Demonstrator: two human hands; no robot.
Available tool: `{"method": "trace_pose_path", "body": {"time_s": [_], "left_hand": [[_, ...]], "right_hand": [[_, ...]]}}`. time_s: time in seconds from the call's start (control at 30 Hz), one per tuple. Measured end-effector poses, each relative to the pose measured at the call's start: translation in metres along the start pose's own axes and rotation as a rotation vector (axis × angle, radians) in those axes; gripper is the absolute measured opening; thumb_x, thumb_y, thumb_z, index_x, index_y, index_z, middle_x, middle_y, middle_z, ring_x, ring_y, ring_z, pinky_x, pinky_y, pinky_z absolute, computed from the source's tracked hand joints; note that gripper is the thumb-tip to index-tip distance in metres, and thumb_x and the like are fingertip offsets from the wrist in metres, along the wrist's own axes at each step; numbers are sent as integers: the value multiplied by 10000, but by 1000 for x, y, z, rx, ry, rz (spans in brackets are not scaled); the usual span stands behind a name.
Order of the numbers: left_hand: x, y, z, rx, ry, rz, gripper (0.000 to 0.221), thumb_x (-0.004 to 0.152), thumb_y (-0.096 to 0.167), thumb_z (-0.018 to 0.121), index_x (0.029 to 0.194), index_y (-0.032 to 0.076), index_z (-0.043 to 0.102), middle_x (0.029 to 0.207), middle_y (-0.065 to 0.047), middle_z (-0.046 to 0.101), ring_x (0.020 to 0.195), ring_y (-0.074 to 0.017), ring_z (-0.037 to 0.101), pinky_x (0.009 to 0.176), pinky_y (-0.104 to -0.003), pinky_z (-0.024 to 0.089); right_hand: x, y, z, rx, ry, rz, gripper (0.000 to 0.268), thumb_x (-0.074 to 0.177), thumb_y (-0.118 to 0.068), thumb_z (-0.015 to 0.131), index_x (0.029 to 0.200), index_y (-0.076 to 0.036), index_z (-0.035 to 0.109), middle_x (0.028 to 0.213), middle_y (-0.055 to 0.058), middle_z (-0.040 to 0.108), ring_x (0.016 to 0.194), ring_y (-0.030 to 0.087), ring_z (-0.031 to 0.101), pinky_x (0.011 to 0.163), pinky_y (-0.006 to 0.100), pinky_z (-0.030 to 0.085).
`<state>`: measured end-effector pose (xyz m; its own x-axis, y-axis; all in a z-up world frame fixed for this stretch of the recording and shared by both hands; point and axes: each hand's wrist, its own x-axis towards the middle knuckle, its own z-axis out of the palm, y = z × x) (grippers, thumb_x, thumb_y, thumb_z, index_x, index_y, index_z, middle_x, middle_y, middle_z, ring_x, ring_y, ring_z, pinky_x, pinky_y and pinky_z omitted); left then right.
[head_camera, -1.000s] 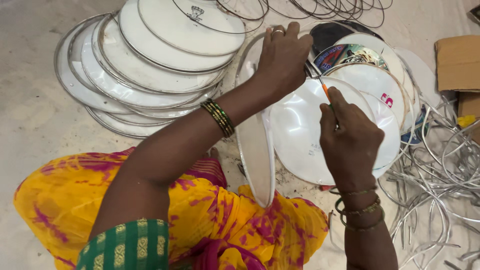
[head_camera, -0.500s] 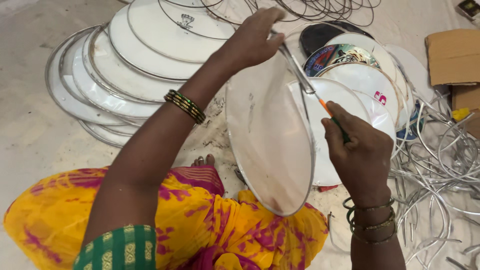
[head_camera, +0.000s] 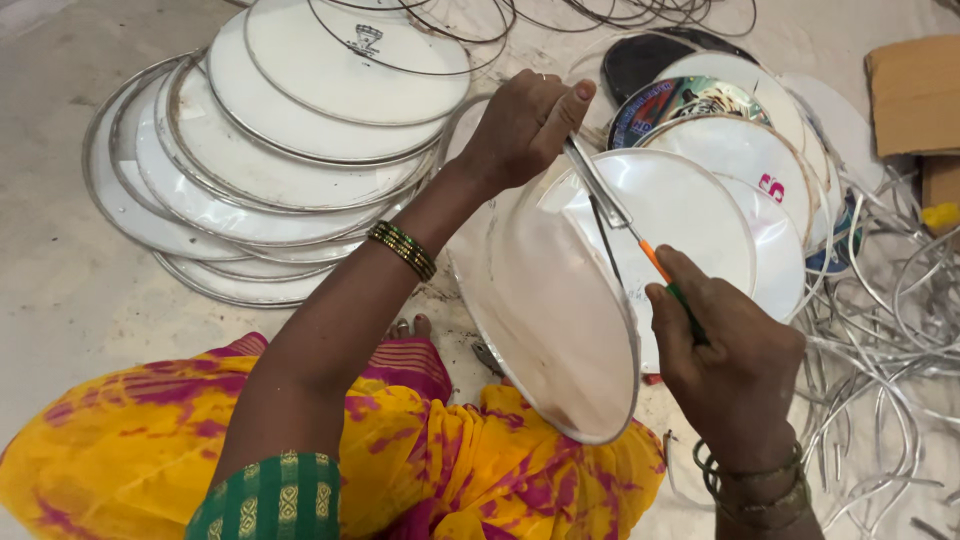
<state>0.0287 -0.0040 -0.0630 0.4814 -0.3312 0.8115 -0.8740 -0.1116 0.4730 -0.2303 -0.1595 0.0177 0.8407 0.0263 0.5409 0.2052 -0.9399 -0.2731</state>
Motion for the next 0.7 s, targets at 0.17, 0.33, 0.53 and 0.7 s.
{"method": "trace_pose_path", "body": {"time_s": [0.17, 0.33, 0.53, 0.7], "left_hand": [[-6, 9, 4, 18, -18, 112, 584, 1131, 305, 395, 610, 94, 556, 550, -84, 544, 495, -303, 478, 604, -444, 416], [-4, 19, -1, 32, -135, 200, 565, 1132, 279, 415, 615, 72, 514, 540, -125, 480, 490, -324, 476, 540, -458, 375], [-5, 21, -5, 67, -197, 227, 553, 1125, 286, 427, 622, 79, 528, 521, -118, 474, 469, -324, 479, 516, -467, 371], [-6, 17, -10, 67, -211, 232, 551, 1118, 281, 438, 610, 89, 530, 526, -115, 493, 484, -322, 512, 540, -471, 396]], "right_hand": [[-6, 1, -27, 31, -106, -33, 331, 875, -116, 801, 1203, -107, 754, 670, 64, 654, 496, 139, 577, 503, 302, 451], [10, 6, -56, 95, -351, 14, 391, 772, -137, 805, 1162, -143, 772, 601, 45, 688, 414, 108, 561, 415, 284, 449], [29, 47, -61, 141, -616, 139, 401, 803, -212, 842, 1201, -183, 802, 645, 42, 716, 451, 124, 619, 445, 300, 494], [62, 60, -61, 210, -788, -71, 403, 824, -272, 779, 1217, -181, 784, 792, 22, 802, 621, 80, 751, 568, 245, 592]]}}
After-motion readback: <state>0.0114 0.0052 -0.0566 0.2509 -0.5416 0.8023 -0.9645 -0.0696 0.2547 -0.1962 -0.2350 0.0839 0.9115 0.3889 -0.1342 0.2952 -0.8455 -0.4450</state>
